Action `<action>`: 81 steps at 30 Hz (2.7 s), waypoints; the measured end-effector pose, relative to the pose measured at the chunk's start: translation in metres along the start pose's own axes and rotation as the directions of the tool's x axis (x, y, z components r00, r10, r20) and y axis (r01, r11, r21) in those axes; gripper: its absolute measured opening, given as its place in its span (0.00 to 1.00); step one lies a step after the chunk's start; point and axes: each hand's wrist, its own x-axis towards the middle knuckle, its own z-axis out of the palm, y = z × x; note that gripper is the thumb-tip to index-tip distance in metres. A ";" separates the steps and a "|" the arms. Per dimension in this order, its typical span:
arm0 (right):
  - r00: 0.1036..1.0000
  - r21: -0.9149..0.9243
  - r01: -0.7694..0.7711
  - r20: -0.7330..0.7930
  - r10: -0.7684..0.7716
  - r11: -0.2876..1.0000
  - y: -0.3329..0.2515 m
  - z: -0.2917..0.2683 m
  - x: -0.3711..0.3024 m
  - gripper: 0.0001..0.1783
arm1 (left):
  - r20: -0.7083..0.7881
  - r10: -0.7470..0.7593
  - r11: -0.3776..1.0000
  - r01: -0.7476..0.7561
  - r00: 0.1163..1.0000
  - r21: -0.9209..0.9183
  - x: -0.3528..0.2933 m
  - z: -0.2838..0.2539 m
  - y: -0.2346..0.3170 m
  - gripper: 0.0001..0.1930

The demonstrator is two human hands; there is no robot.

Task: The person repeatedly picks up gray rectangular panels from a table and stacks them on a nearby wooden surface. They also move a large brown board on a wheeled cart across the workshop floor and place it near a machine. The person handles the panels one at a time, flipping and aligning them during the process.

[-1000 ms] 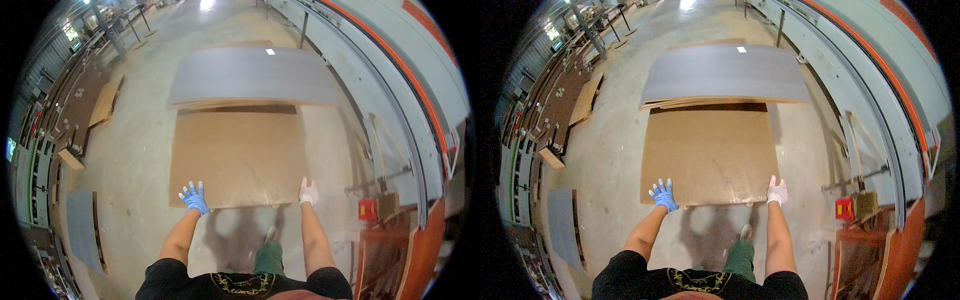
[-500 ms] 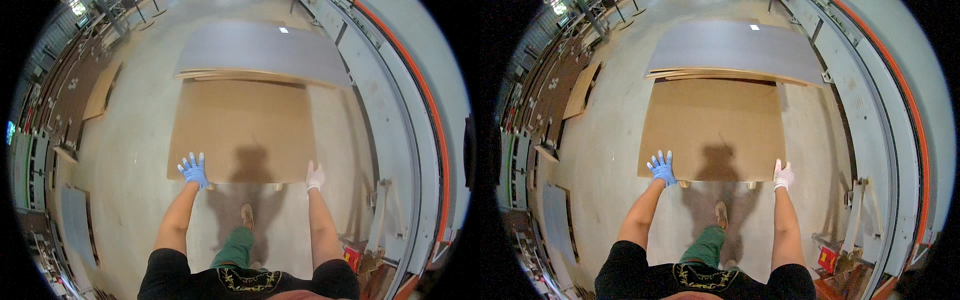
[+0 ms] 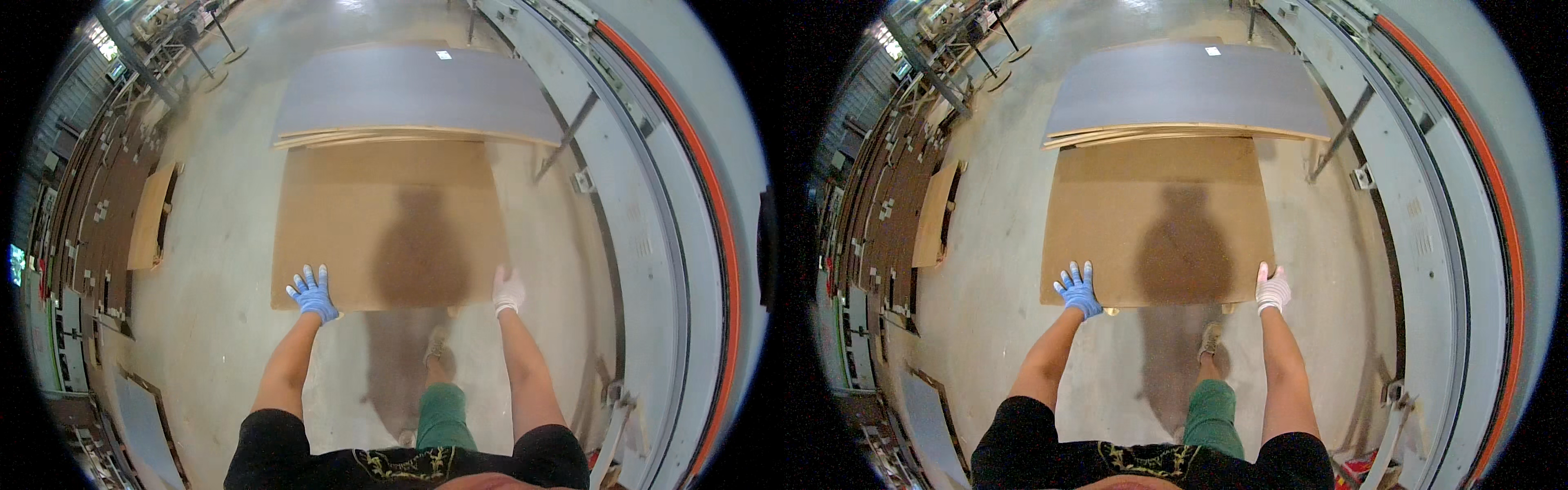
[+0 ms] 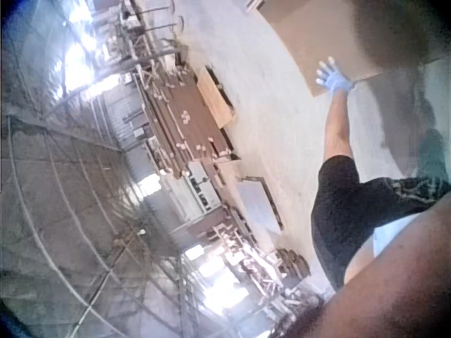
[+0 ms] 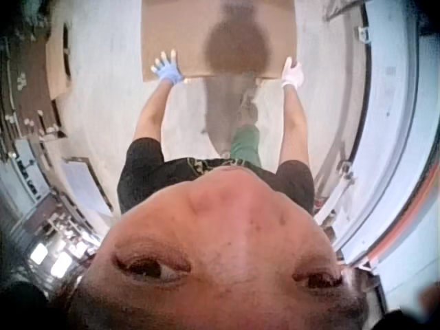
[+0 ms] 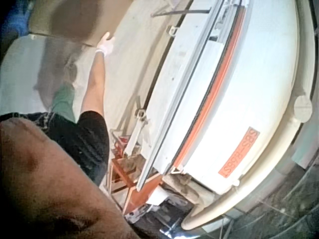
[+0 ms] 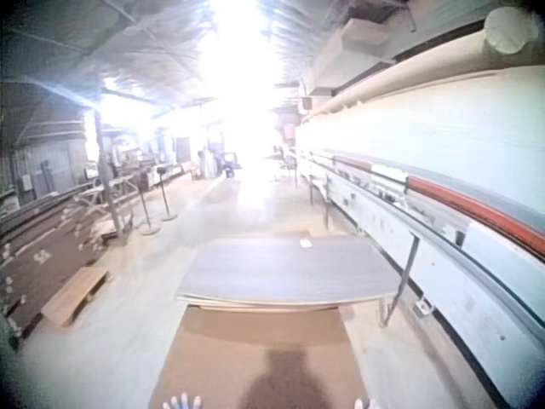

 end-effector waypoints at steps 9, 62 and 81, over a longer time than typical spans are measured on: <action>0.993 0.050 -0.083 0.091 0.078 0.995 -0.205 0.043 0.231 0.31 | -0.048 0.009 1.000 -0.010 0.999 -0.027 0.258 -0.166 0.049 0.60; 0.991 0.129 -0.027 0.135 0.009 0.991 -1.383 0.448 1.841 0.38 | -0.037 -0.042 0.997 0.039 0.998 -0.073 1.840 -1.302 0.473 0.52; 0.999 0.074 0.051 0.012 -0.052 0.996 -1.867 0.641 2.434 0.34 | -0.117 -0.051 0.996 0.042 0.992 -0.079 2.509 -1.726 0.600 0.48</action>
